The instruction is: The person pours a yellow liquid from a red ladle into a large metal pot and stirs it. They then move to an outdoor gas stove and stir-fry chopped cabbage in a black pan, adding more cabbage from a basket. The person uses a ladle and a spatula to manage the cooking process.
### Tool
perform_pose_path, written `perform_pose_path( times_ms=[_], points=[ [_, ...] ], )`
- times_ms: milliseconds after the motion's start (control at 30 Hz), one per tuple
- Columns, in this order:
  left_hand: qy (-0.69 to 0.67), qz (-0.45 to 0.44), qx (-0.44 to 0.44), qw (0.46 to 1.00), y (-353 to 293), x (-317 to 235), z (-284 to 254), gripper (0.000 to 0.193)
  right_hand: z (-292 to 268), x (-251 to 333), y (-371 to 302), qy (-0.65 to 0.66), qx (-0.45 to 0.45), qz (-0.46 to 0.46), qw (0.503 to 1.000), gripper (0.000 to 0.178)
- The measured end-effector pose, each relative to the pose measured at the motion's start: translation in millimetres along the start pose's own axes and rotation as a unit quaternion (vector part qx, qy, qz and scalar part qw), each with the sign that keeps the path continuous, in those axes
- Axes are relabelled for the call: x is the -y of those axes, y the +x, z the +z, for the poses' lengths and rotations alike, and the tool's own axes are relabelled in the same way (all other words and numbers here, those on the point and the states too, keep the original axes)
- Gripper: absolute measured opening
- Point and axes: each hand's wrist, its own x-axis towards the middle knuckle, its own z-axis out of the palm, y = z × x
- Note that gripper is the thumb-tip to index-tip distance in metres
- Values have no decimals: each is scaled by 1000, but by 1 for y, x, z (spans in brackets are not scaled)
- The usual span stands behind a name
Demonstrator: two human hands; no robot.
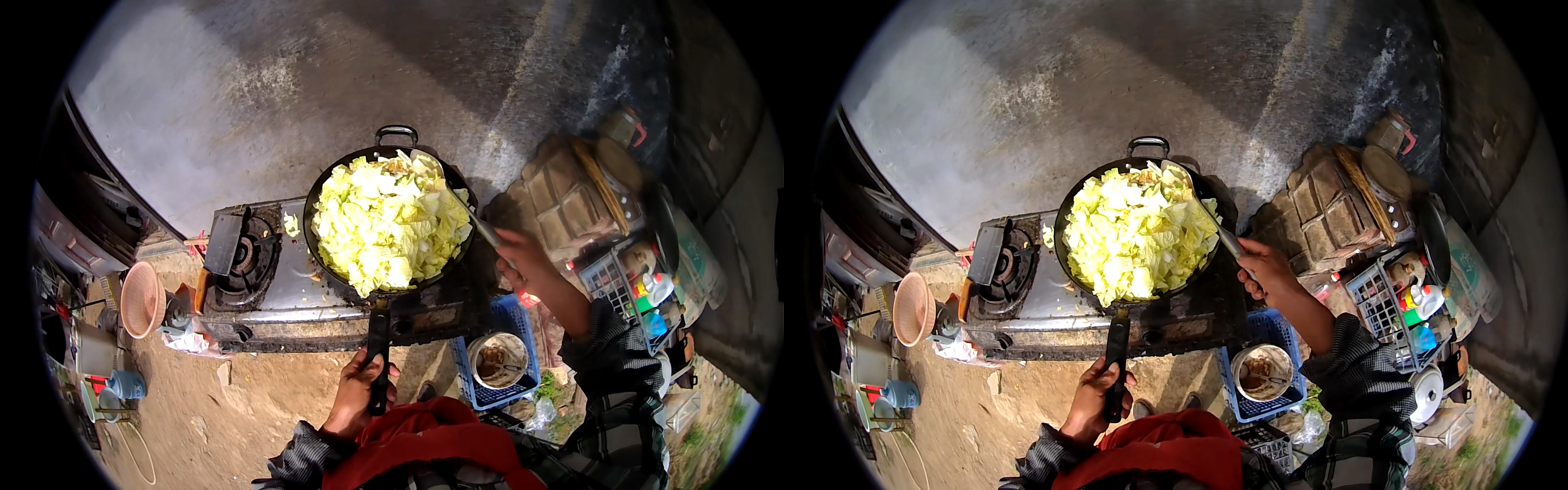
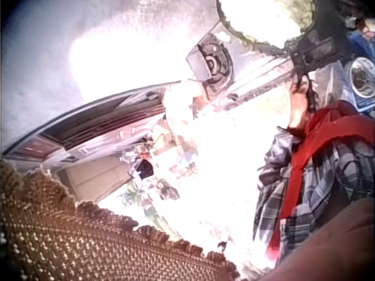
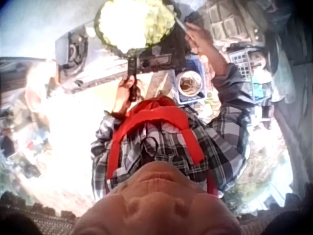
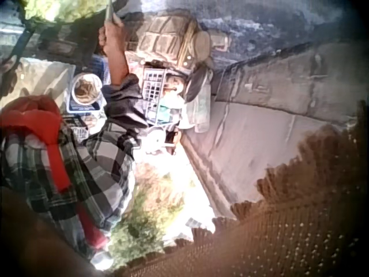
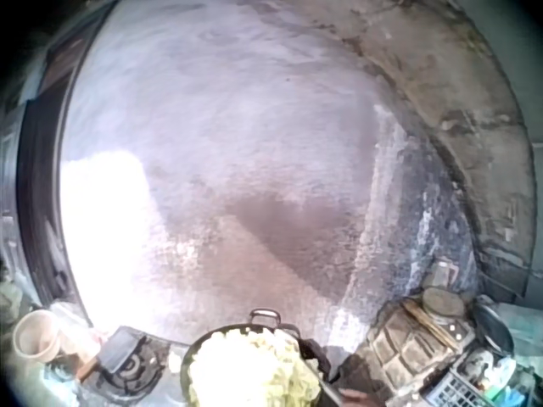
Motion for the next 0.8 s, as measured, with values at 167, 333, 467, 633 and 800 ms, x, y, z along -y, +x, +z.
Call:
perform_pose_path(
  times_ms=[167, 333, 467, 633, 800],
  points=[
    [-2, 8, -1, 1000, 1, 1, -3, 13, -7, 18, 24, 114, 81, 73, 987, 52],
    [7, 17, 4, 1000, 1, 0, -1, 10, 13, 13, -9, -22, 42, -14, 999, 51],
    [12, 23, 8, 1000, 3, 3, -3, 11, 29, -8, -39, -136, 22, -96, 986, 51],
    [13, 32, 11, 999, 4, 5, -6, 14, 43, -61, -70, -438, -29, -374, 817, 56],
    [15, 30, 19, 999, 3, 6, -3, 15, 51, -91, -99, -507, -71, -403, 759, 58]
  ],
)
